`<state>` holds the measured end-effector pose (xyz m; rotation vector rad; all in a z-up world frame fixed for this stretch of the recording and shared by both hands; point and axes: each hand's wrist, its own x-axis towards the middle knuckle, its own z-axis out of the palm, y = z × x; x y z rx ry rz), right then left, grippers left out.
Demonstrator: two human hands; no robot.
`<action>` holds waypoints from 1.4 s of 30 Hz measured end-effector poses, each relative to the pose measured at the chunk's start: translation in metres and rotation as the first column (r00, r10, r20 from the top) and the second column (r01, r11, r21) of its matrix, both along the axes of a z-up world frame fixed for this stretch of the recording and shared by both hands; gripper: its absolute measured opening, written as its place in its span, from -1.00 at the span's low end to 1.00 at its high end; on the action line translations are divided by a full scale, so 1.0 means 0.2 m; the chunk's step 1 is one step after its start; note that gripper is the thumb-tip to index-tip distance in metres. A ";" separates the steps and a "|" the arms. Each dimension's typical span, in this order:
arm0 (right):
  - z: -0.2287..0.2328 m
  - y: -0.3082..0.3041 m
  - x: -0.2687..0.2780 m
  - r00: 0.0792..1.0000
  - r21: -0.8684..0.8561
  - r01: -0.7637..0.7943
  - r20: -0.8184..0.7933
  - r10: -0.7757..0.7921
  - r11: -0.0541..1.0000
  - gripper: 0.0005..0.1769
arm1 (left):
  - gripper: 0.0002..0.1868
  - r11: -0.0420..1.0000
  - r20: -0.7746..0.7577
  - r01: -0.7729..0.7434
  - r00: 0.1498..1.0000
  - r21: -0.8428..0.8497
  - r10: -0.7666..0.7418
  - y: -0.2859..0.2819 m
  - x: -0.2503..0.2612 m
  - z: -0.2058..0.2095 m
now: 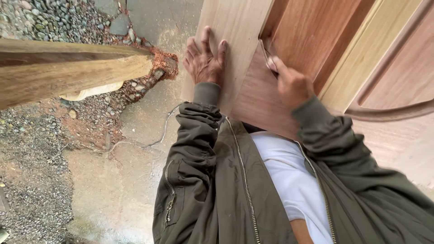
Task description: Sanding and cleaning a wooden door using sandpaper, a chisel, and a cloth
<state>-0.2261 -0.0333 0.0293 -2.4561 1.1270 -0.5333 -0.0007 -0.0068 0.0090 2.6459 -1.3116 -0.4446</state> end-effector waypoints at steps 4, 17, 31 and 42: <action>0.02 -0.07 0.05 0.992 0.059 -0.038 0.120 0.031 0.997 -0.56 | -0.39 0.999 -0.054 -0.019 0.998 0.049 0.022 -0.01 -0.02 0.05; 0.12 -0.14 0.14 0.991 0.249 -0.102 0.113 0.075 0.963 -0.71 | -0.42 0.997 0.034 -0.042 0.998 -0.067 0.044 0.01 -0.03 0.01; 0.19 -0.28 0.14 0.873 0.969 0.006 0.115 -0.474 0.246 -0.73 | -0.41 0.996 0.023 -0.057 0.998 -0.076 0.059 0.01 -0.03 0.03; 0.29 -0.30 0.21 0.972 0.876 0.129 -0.020 -0.232 0.466 -0.71 | -0.42 0.994 -0.023 -0.088 0.996 -0.063 0.086 0.00 -0.03 0.04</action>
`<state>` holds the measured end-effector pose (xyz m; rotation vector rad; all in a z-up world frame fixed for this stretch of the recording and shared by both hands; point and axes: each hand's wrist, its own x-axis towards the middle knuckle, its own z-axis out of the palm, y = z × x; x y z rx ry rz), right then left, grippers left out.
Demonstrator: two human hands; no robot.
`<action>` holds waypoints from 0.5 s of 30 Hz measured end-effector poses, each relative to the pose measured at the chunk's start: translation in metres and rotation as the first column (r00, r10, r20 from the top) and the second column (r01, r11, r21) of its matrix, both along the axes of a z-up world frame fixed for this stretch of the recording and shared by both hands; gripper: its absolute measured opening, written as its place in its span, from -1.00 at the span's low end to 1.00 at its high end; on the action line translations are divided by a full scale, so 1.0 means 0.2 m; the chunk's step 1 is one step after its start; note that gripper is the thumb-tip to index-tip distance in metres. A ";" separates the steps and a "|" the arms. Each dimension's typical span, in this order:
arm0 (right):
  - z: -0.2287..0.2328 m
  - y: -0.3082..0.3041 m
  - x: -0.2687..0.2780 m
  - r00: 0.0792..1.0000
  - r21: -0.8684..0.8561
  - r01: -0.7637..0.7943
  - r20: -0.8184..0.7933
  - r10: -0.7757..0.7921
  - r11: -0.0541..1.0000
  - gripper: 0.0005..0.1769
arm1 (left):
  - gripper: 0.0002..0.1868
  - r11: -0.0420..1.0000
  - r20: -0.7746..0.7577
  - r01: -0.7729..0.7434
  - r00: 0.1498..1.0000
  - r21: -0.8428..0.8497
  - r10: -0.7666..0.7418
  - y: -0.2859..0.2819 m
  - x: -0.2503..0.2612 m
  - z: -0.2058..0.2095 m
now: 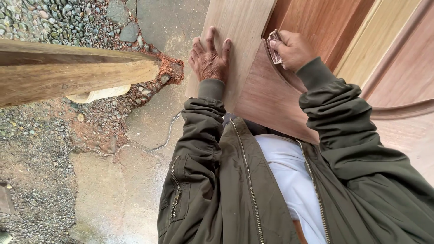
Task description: Sanding and cleaning a wooden door using sandpaper, a chisel, and a cloth
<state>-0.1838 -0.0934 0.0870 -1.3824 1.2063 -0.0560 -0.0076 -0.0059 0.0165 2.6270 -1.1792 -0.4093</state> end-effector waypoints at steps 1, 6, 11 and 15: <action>-0.09 0.00 0.00 1.000 0.001 0.007 0.002 -0.007 1.000 -0.71 | -0.42 1.000 0.002 0.007 1.000 0.001 -0.007 0.00 0.00 0.01; -0.34 0.01 0.00 0.986 -0.610 -0.043 -0.156 -0.067 0.791 -0.74 | -0.40 0.999 0.048 0.016 0.999 -0.035 -0.015 0.01 0.01 -0.04; -0.32 0.10 -0.05 0.960 -0.718 -0.190 -0.279 -0.026 0.669 -0.78 | -0.39 0.999 0.027 0.031 0.999 0.027 -0.032 0.01 0.01 -0.05; -0.40 0.23 -0.17 0.948 -0.845 -0.276 -0.317 -0.014 0.459 -0.79 | -0.37 0.993 0.002 0.052 0.999 0.109 -0.052 -0.01 0.02 -0.01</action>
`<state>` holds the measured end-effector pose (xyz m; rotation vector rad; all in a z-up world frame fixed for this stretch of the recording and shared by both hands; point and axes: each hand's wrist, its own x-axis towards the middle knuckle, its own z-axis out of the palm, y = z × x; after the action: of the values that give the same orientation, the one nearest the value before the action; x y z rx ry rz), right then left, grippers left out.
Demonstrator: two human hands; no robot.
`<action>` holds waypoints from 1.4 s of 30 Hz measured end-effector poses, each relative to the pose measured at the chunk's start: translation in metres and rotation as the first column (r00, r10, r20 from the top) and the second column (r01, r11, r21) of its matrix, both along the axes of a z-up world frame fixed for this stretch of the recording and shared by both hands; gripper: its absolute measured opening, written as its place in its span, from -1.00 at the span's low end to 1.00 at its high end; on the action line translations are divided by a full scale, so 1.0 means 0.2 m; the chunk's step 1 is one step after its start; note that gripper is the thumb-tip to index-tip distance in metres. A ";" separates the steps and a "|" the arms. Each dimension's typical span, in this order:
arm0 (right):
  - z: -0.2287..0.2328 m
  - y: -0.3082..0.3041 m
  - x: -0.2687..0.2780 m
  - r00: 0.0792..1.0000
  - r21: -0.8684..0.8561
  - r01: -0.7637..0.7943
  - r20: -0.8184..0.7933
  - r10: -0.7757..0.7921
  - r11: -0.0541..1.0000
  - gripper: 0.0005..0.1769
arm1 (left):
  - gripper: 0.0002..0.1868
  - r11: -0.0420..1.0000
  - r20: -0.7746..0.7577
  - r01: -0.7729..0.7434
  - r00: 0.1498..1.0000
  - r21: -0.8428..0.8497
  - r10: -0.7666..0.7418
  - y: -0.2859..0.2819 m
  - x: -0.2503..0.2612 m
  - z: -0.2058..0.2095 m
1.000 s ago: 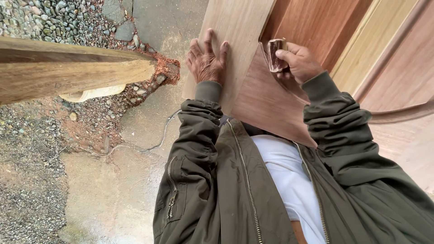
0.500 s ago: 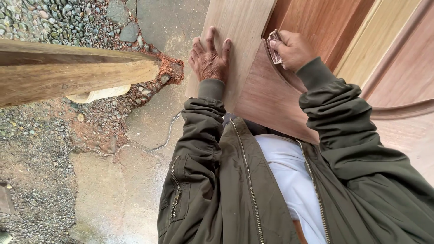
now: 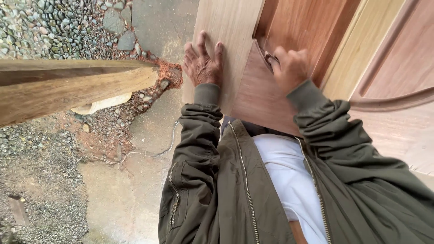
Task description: Sanding and cleaning a wooden door using sandpaper, a chisel, and a cloth
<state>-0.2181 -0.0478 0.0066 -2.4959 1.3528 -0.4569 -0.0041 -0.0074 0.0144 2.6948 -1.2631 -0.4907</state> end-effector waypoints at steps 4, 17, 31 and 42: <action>-0.11 -0.07 0.08 0.997 -0.109 0.068 0.045 -0.063 0.992 -0.71 | -0.36 0.998 -0.092 -0.067 0.993 0.019 0.069 -0.01 -0.01 0.02; -0.17 -0.15 0.17 0.975 -0.132 0.053 0.220 -0.023 0.990 -0.75 | -0.37 1.000 -0.056 -0.028 0.998 0.000 0.028 0.01 -0.02 0.01; -0.14 -0.09 0.08 0.989 -0.159 -0.011 0.146 0.034 0.987 -0.73 | -0.38 1.000 -0.060 0.016 0.998 -0.011 -0.016 -0.01 0.00 0.04; 0.03 -0.10 0.02 0.969 0.025 -0.237 0.084 0.234 0.971 -0.91 | -0.37 1.000 -0.082 -0.008 0.997 -0.003 0.008 0.00 0.00 0.04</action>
<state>-0.2146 -0.0687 0.0121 -2.5373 1.0090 -0.4708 -0.0040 -0.0082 0.0227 2.6470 -1.2307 -0.5911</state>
